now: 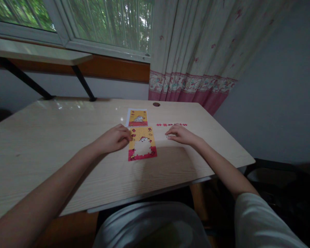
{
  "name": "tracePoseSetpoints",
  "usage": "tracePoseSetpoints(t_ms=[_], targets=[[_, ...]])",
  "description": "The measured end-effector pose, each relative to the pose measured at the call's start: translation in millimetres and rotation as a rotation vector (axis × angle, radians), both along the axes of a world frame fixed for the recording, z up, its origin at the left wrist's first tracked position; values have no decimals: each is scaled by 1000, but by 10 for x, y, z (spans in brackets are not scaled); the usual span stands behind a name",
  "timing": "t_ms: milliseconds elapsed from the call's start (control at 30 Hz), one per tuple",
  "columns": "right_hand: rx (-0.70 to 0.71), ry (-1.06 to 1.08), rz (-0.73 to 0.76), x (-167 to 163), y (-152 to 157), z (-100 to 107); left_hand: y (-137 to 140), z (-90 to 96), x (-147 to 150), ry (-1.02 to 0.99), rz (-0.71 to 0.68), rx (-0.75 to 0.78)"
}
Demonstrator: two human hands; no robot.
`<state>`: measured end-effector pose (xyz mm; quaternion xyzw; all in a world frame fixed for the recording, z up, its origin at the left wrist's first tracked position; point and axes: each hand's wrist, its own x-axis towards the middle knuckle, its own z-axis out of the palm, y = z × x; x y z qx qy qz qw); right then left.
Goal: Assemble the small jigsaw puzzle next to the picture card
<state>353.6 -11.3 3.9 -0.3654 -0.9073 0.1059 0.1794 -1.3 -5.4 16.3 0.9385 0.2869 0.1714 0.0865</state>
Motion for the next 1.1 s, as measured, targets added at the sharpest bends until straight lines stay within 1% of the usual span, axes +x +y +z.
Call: tracePoseSetpoints(t_ms=[100, 233, 333, 467, 567, 700, 967, 1100], targets=[[25, 39, -62, 123, 22, 70, -1, -2, -1, 9, 7, 14], [87, 43, -264, 396, 76, 171, 3, -10, -2, -8, -12, 24], [87, 16, -359, 599, 110, 202, 1, 0, 3, -19, -30, 25], [49, -33, -427, 761, 140, 196, 0, 11, 5, -15, -22, 20], [-8, -56, -432, 797, 146, 207, 3, 11, 3, -12, -15, 18], [-104, -55, -407, 756, 129, 226, 6, 2, 1, -18, -11, 18], [-375, -53, -332, 573, 123, 157, 11, -13, -13, 10, -3, 24], [-408, -57, -309, 535, 107, 178, 3, -4, -5, 6, -9, 15]])
